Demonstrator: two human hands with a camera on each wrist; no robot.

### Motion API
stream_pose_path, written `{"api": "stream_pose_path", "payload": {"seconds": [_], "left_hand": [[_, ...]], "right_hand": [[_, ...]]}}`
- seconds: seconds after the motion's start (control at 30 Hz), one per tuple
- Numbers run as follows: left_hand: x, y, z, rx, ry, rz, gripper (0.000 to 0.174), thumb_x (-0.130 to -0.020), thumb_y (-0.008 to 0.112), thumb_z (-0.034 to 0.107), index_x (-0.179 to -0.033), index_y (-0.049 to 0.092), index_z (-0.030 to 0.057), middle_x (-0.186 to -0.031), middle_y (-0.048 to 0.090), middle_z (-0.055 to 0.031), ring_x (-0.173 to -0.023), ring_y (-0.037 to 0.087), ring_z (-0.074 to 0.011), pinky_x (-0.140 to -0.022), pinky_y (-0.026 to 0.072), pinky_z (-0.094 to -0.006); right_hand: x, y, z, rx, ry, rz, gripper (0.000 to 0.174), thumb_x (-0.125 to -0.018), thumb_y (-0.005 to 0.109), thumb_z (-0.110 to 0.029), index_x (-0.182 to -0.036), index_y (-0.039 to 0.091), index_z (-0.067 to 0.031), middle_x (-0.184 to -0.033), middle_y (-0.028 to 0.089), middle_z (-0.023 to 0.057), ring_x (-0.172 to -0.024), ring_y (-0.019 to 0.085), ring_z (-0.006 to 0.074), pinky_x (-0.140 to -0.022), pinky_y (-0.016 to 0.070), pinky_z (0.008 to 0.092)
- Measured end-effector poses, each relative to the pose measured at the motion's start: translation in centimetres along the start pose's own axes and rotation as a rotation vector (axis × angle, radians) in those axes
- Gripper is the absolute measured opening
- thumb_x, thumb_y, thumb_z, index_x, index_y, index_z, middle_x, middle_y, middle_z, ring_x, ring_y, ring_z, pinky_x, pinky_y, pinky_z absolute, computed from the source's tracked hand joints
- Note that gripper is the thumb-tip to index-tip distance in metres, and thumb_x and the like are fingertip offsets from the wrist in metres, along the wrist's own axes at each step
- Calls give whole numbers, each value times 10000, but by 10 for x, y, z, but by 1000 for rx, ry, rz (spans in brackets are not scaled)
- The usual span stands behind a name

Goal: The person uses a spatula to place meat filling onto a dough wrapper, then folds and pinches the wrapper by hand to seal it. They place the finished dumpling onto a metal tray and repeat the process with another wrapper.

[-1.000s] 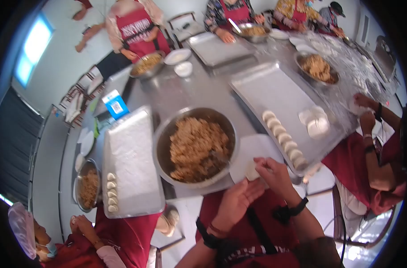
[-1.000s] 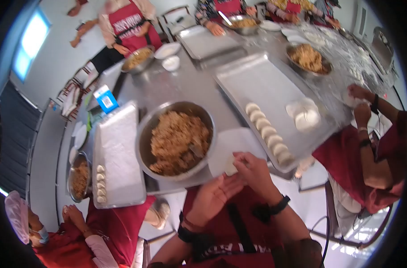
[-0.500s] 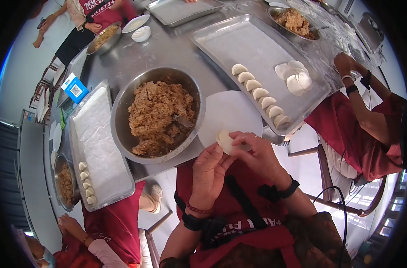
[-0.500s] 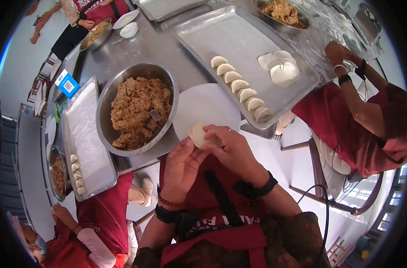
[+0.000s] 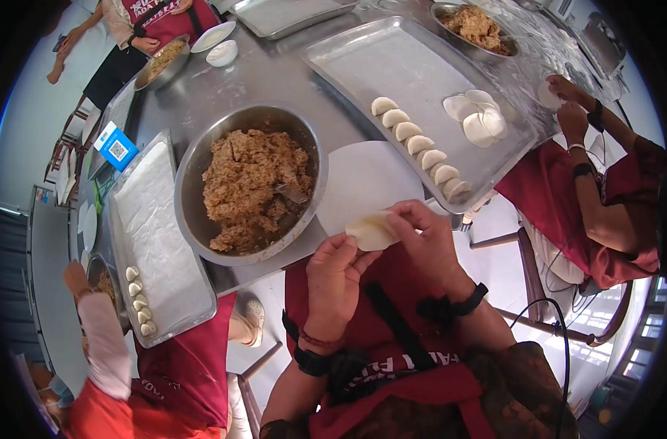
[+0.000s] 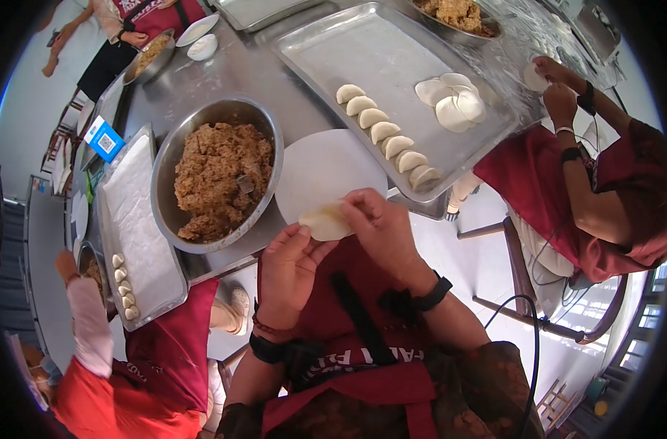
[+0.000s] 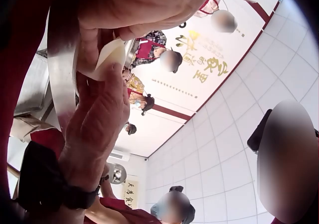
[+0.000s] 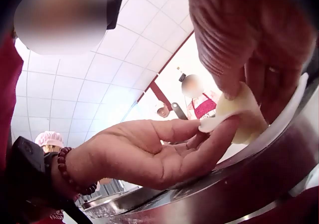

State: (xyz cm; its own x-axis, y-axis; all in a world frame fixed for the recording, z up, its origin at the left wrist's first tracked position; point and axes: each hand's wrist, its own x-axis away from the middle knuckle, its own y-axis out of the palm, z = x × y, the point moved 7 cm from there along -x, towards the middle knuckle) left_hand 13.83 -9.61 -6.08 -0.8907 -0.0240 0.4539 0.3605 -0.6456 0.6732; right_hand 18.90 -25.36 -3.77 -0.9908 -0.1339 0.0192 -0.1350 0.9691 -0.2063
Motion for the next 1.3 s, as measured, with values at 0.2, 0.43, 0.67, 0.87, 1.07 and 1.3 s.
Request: {"api": "stream_pose_path", "payload": {"seconds": [0.2, 0.43, 0.67, 0.87, 1.07, 1.3], "left_hand": [[-5, -4, 2, 9, 14, 10, 211, -981, 525, 49, -1159, 549, -63, -1124, 643, -164, -1064, 649, -292, -976, 536, -463], [23, 25, 7, -29, -199, -216, 384, -1041, 460, 212, -1291, 486, -79, -1283, 572, -227, -1222, 560, -393, -1051, 468, -519], [33, 10, 11, 458, -293, -277, 415, -1043, 484, 276, -1302, 485, -48, -1279, 570, -196, -1201, 577, -341, -1038, 483, -491], [37, -19, 22, 194, -52, -55, 362, -1014, 538, 188, -1283, 497, -52, -1260, 594, -219, -1190, 593, -334, -1010, 516, -493], [47, -28, 32, 134, 1, -63, 373, -984, 589, 161, -1272, 502, -60, -1225, 611, -249, -1091, 645, -390, -983, 534, -515], [57, -49, 47, 169, 71, -40, 340, -972, 615, 180, -1229, 525, -24, -1205, 610, -256, -1095, 640, -407, -975, 526, -552]], "right_hand": [[-7, -24, 4, -512, 182, 127, 211, -985, 620, -204, -1092, 635, -24, -952, 676, 17, -847, 618, 74, -767, 513, 247], [-2, -19, -7, -535, 140, 99, 185, -990, 606, -191, -1069, 646, -29, -983, 686, 28, -886, 650, 110, -803, 528, 274], [32, 42, -68, 389, -544, -237, 117, -862, 702, -141, -967, 682, -96, -1054, 704, 38, -1056, 660, 273, -902, 513, 376], [35, 45, -76, 311, -555, -188, 153, -847, 710, -115, -996, 690, -85, -1095, 712, 56, -1119, 646, 267, -924, 510, 382], [26, 45, -60, 254, -345, -129, 201, -870, 701, -112, -1067, 691, -70, -1061, 719, 92, -1021, 671, 287, -853, 528, 352], [-3, 57, -83, 391, -454, -15, 373, -862, 729, -188, -1203, 622, -80, -1174, 673, 122, -1125, 616, 313, -922, 483, 382]]}}
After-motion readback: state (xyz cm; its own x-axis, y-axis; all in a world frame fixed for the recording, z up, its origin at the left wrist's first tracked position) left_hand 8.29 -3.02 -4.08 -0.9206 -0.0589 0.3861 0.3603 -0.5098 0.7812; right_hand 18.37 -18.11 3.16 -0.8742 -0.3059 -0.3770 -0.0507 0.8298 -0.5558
